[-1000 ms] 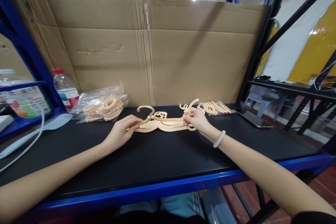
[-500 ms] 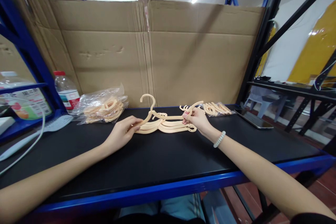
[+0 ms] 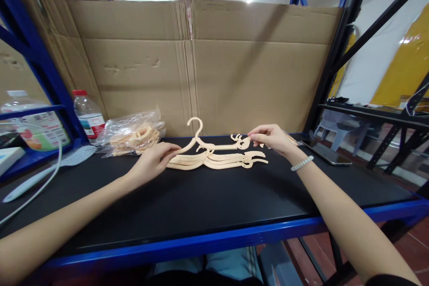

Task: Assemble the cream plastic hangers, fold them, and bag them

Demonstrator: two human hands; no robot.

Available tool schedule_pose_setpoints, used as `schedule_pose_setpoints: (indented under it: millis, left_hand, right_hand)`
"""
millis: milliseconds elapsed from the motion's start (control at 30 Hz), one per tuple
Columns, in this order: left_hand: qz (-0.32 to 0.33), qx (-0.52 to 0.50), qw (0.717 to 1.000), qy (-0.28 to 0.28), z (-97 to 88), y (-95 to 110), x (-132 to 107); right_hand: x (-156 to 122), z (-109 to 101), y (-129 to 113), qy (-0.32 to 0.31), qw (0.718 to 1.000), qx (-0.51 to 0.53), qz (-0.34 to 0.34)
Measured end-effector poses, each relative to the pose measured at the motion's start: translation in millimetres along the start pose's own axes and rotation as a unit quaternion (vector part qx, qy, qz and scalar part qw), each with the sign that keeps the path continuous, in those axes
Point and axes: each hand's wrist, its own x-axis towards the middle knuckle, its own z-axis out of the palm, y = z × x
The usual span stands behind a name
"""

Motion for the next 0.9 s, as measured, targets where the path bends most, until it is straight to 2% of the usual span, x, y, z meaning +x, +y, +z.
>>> schedule_pose_setpoints:
  millis: [100, 233, 433, 600, 700, 833, 900]
  left_hand:
    - [0.072, 0.041, 0.996, -0.045, -4.9, 1.2, -0.2]
    - [0.125, 0.062, 0.983, -0.116, -9.2, 6.8, -1.7]
    - [0.127, 0.097, 0.967, -0.198, -14.3, 13.0, -2.1]
    - [0.141, 0.116, 0.957, -0.226, -16.5, 13.3, -1.4]
    - [0.13, 0.123, 0.961, -0.212, -14.3, 16.5, -1.9]
    - [0.064, 0.148, 0.974, -0.161, 0.5, 27.4, -8.2]
    - [0.031, 0.138, 0.98, -0.136, 12.2, 32.8, -14.0]
  right_hand:
    - [3.3, -18.4, 1.9, -0.102, 0.984, -0.147, -0.005]
    - [6.1, -27.8, 4.5, -0.209, 0.945, -0.25, -0.011]
    - [6.4, -22.7, 12.5, -0.269, 0.911, -0.314, 0.005]
    - [5.5, -19.6, 19.6, -0.28, 0.892, -0.354, 0.009]
    - [1.9, -12.8, 17.4, -0.244, 0.879, -0.409, 0.002]
    - [-9.6, 16.6, 9.2, -0.145, 0.872, -0.464, -0.055]
    - [-17.9, 38.7, 7.5, -0.127, 0.877, -0.454, -0.092]
